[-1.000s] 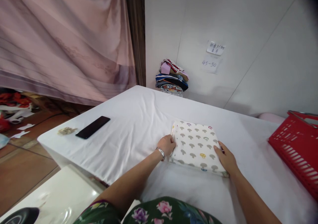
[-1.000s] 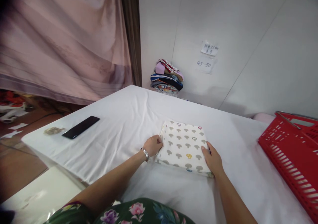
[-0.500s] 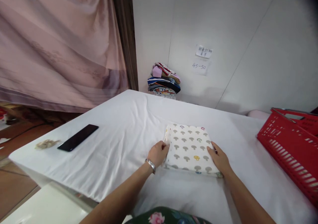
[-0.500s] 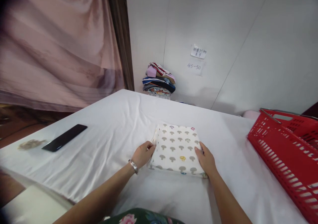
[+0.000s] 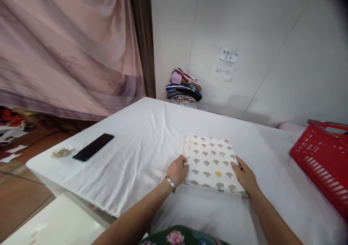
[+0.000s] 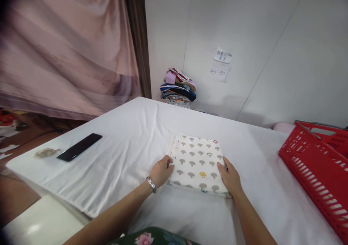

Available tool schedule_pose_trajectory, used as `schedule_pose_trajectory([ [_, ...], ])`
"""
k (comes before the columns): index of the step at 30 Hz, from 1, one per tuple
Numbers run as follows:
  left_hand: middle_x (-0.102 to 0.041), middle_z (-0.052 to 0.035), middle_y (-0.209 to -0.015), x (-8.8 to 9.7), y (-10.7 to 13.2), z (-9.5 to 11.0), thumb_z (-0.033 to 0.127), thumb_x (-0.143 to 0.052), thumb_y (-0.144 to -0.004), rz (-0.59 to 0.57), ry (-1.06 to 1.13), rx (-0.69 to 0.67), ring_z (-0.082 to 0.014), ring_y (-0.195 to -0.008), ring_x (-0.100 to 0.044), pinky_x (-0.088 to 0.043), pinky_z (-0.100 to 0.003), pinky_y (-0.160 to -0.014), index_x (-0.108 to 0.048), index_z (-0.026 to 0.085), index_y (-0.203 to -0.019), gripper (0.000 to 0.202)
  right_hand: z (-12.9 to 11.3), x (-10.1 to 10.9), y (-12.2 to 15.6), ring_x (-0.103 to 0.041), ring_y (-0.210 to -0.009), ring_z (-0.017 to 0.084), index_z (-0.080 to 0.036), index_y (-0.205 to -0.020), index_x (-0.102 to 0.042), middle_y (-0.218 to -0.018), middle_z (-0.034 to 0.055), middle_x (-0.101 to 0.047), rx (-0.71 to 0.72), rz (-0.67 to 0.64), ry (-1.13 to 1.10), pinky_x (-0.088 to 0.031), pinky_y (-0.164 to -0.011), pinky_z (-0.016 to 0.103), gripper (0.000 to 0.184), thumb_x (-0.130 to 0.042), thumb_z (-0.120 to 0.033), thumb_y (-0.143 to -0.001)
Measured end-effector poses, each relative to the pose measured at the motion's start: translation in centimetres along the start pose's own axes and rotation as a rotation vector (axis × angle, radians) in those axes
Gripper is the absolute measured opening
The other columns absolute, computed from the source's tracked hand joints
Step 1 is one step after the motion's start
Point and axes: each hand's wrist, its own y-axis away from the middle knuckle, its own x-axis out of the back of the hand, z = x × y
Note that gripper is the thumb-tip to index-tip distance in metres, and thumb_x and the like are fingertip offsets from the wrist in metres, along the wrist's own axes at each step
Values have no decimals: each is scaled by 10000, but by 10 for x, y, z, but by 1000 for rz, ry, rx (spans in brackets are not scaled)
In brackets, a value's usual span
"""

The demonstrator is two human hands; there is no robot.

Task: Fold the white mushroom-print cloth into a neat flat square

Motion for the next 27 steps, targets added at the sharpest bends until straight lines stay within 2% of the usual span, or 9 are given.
schedule_pose_trajectory([
  [6, -579, 10, -729, 0, 2, 0, 200, -460, -783, -5, -29, -15, -152, -693, -568, -334, -230, -560, -455, 209, -996, 213, -3, 2, 2, -545, -1031, 256, -251, -1264, -495, -1212, 56, -565, -10, -2, 5, -414, -893, 367, 655, -492, -598, -709],
  [18, -609, -10, -771, -1, 6, 2, 191, -424, -820, 11, -129, -65, -168, -740, -597, -361, -247, -621, -412, 201, -1056, 237, -2, 1, 2, -522, -1082, 260, -248, -1278, -473, -1257, 50, -534, -6, -14, 36, -391, -935, 384, 657, -474, -601, -724],
  [21, -601, 4, -754, 1, 11, 2, 301, -441, -838, 25, -50, -69, -169, -739, -599, -374, -249, -624, -405, 205, -1067, 251, -2, 3, -1, -505, -1111, 256, -234, -1290, -452, -1286, 56, -509, 33, -50, 83, -376, -954, 377, 649, -451, -592, -748],
  [23, -606, -2, -799, 2, 17, 1, 391, -506, -798, 23, 8, -61, -181, -766, -600, -388, -256, -635, -396, 205, -1088, 361, -2, 3, -5, -495, -1127, 255, -227, -1298, -434, -1299, 67, -493, 80, -79, 144, -371, -959, 379, 633, -431, -576, -770],
  [25, -609, -11, -859, 3, 23, -1, 410, -564, -748, 12, 45, -47, -187, -797, -599, -400, -259, -652, -391, 209, -1109, 448, -5, 2, -11, -478, -1148, 254, -213, -1297, -427, -1292, 81, -494, 161, -83, 235, -366, -963, 376, 599, -418, -537, -794],
  [27, -605, -5, -854, 3, 29, -3, 383, -566, -742, 3, 70, -37, -182, -782, -596, -405, -259, -651, -390, 217, -1113, 443, -11, -3, -19, -438, -1191, 254, -195, -1289, -430, -1304, 95, -473, 257, -59, 341, -349, -976, 372, 554, -406, -482, -816],
])
